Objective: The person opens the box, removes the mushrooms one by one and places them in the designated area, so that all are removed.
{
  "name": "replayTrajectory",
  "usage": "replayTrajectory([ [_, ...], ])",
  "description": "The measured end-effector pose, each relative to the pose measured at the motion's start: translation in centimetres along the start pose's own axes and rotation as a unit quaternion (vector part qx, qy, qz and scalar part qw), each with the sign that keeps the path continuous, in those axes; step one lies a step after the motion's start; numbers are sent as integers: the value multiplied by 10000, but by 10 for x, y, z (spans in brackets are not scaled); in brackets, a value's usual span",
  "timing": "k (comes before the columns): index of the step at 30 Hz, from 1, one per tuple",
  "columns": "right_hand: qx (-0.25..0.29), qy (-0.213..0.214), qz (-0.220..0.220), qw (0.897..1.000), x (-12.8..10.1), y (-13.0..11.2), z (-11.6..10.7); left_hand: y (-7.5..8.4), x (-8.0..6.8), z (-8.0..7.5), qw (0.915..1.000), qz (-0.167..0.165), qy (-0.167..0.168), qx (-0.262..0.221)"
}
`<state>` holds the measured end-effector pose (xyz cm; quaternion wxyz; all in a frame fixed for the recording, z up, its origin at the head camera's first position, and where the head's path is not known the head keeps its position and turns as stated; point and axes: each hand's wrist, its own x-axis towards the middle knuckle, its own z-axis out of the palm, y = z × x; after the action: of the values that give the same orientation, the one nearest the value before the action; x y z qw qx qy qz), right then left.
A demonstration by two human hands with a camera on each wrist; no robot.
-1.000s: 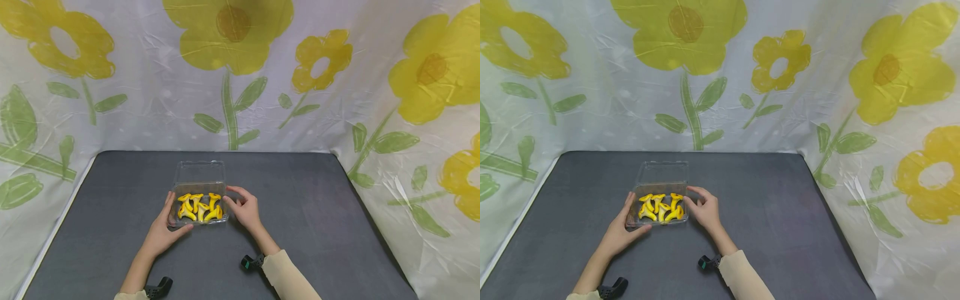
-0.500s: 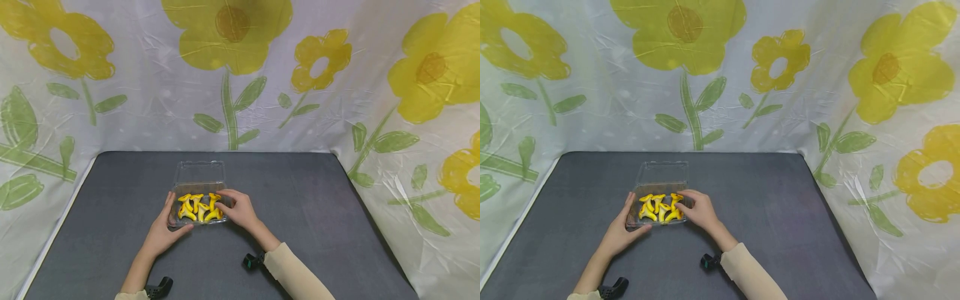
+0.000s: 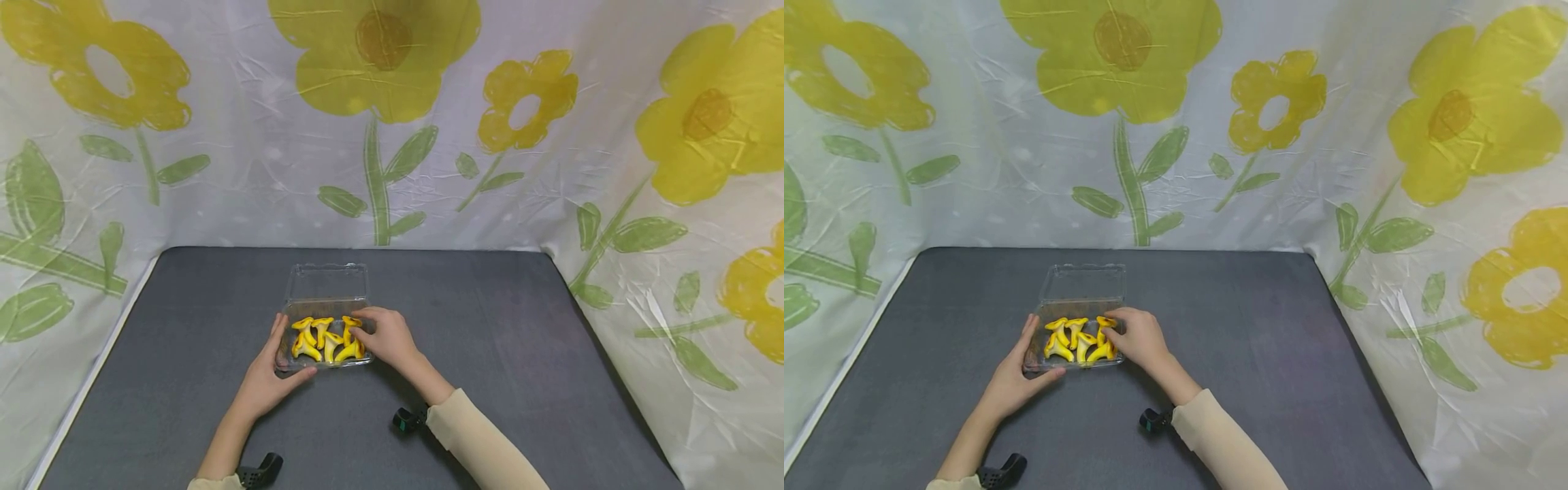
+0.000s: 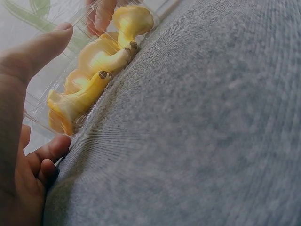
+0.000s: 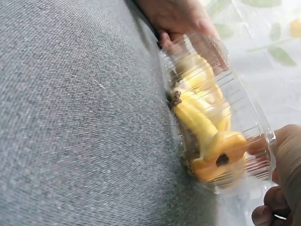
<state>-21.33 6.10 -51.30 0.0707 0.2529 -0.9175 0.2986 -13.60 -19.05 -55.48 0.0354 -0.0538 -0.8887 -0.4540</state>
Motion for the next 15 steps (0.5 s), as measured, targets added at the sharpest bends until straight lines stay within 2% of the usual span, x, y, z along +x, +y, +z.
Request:
replayTrajectory([
  [10,-473,-177,-24,9987,8,-6,-1,0,0,-1,9998,-24,49,182],
  [15,-673,-282,120,9973,11,-9,-2,-1,0,0,9999,-1,67,146],
])
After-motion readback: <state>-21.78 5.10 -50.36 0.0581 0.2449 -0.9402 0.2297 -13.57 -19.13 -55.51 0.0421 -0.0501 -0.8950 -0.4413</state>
